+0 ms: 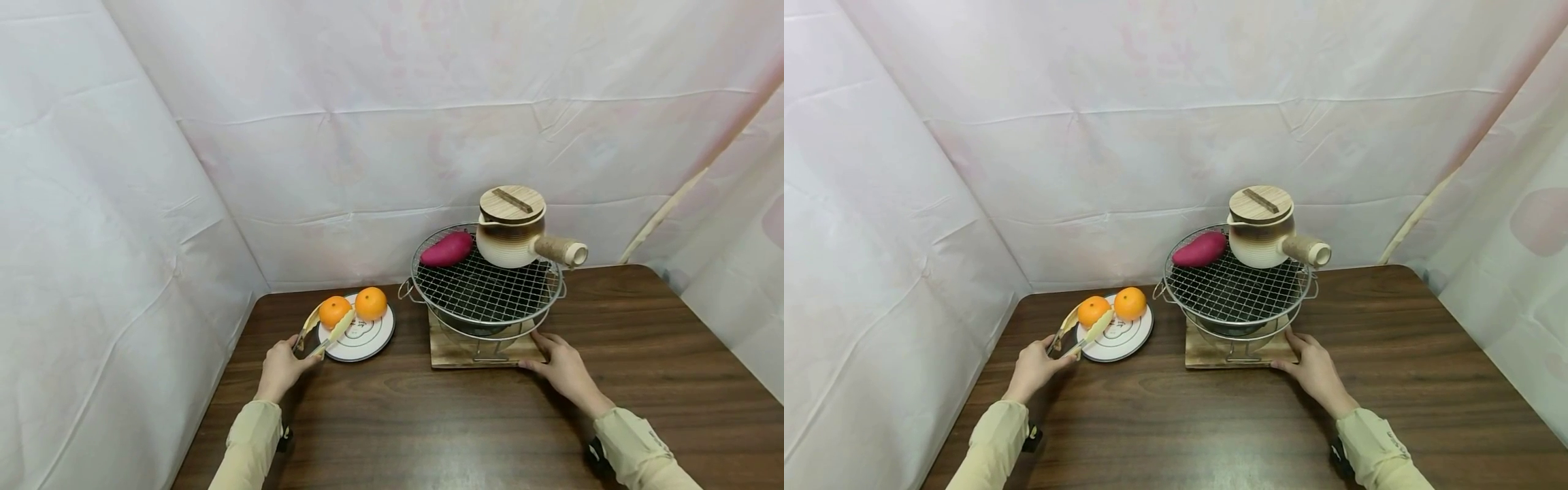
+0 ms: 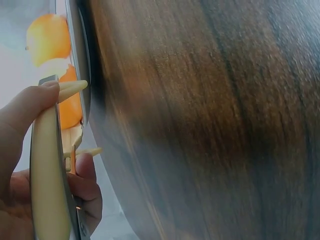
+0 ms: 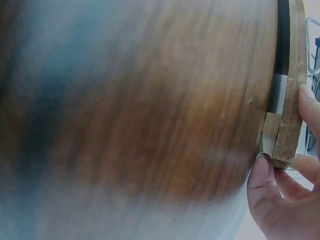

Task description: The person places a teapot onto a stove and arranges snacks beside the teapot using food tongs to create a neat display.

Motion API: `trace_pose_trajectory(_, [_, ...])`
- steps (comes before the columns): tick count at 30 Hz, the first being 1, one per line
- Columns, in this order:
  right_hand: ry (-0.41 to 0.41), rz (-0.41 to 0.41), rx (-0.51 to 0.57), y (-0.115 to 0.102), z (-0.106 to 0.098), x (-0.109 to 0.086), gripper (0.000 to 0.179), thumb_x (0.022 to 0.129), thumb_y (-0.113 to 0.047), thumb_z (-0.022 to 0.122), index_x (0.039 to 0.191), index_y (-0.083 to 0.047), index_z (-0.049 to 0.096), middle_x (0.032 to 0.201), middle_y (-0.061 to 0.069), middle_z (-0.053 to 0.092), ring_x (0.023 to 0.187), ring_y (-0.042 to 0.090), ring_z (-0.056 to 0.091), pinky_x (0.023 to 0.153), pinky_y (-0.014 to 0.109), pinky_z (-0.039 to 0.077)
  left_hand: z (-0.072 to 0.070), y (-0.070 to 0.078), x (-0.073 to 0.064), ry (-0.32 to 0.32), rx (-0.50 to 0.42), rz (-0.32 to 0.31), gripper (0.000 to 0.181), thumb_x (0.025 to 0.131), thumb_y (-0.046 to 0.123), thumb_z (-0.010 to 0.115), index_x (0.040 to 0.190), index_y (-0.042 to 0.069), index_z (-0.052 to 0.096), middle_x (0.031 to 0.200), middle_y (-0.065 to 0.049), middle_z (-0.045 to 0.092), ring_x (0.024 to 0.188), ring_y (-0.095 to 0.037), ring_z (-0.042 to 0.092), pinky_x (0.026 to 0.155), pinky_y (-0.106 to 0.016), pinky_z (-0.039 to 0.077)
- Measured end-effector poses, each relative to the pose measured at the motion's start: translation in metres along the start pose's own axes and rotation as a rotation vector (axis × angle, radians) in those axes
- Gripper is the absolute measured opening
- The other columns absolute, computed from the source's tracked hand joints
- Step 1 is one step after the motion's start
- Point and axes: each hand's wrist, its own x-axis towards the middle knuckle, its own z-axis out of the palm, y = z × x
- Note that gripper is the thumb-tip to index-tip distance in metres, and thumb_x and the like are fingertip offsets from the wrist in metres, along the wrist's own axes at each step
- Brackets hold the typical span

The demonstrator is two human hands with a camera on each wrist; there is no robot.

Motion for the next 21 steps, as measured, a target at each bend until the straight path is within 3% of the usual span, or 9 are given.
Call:
trace_pose_trajectory(17, [-0.004, 0.004, -0.002, 0.0007, 0.0006, -0.0003, 0.082, 0.079, -0.042, 0.076, 0.138, 0.007, 0.046, 0.130, 0.032, 0.053, 0.117, 0.050, 0.053, 0.094, 0.060, 0.044, 0.0028, -0.0021, 0.0008, 0.058, -0.037, 0.011, 0.081, 0.076, 0.040, 0.078, 0.135, -0.008, 0.051, 0.124, -0.030, 0.061, 0.109, -0.045, 0.062, 0.091, -0.056, 0.048])
trace_pose_trajectory(21, [-0.005, 0.006, 0.001, 0.0003, 0.0001, -0.0005, 0.082, 0.079, -0.042, 0.076, 0.138, 0.006, 0.046, 0.130, 0.032, 0.053, 0.117, 0.050, 0.053, 0.094, 0.060, 0.043, -0.0006, 0.0001, 0.0020, 0.073, -0.052, 0.012, 0.080, 0.076, 0.042, 0.078, 0.134, -0.006, 0.052, 0.093, -0.022, 0.072, 0.078, -0.030, 0.065, 0.086, -0.054, 0.051])
